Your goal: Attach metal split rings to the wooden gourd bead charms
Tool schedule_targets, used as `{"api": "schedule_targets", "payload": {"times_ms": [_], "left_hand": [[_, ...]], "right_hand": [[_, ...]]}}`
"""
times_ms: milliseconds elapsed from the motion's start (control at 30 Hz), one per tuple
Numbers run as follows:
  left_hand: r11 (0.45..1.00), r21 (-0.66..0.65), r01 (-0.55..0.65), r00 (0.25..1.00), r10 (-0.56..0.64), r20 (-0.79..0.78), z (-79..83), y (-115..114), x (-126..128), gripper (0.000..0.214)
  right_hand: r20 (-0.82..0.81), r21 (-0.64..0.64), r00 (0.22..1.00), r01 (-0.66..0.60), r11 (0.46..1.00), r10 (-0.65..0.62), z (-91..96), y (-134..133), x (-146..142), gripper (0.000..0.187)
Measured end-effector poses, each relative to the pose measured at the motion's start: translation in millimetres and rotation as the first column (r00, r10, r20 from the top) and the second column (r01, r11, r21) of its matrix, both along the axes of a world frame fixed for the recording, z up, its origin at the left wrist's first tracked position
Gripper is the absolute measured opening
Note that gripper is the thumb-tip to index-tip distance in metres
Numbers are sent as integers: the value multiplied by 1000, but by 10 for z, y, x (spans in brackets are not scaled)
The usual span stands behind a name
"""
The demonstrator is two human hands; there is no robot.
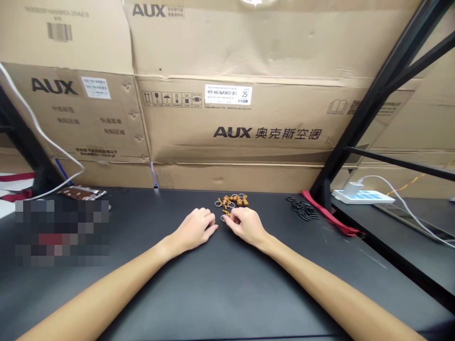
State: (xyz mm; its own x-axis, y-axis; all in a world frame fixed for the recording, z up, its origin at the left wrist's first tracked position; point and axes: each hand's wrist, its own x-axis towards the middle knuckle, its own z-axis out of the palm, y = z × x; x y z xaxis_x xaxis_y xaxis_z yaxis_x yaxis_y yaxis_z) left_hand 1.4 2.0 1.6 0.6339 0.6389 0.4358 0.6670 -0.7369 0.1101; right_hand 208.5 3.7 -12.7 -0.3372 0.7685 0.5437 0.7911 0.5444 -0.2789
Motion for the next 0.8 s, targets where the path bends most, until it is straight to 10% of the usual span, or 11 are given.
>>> {"api": "schedule_targets", "payload": {"times_ms": [200, 567, 800], "left_hand": [[990, -98, 101, 995, -100, 16, 7, 34, -53, 25], [980, -195, -47, 997, 33, -73, -90, 219, -233, 56], [977, -204, -65, 994, 44, -104, -85, 212, -230, 59]], "right_hand": [[124, -28, 992, -23, 999, 27, -34, 41, 28, 18], [194, -372, 975, -29, 928, 109, -9, 17, 81, 73], [160, -309, 983, -36, 950, 89, 12, -49, 25, 71]]}}
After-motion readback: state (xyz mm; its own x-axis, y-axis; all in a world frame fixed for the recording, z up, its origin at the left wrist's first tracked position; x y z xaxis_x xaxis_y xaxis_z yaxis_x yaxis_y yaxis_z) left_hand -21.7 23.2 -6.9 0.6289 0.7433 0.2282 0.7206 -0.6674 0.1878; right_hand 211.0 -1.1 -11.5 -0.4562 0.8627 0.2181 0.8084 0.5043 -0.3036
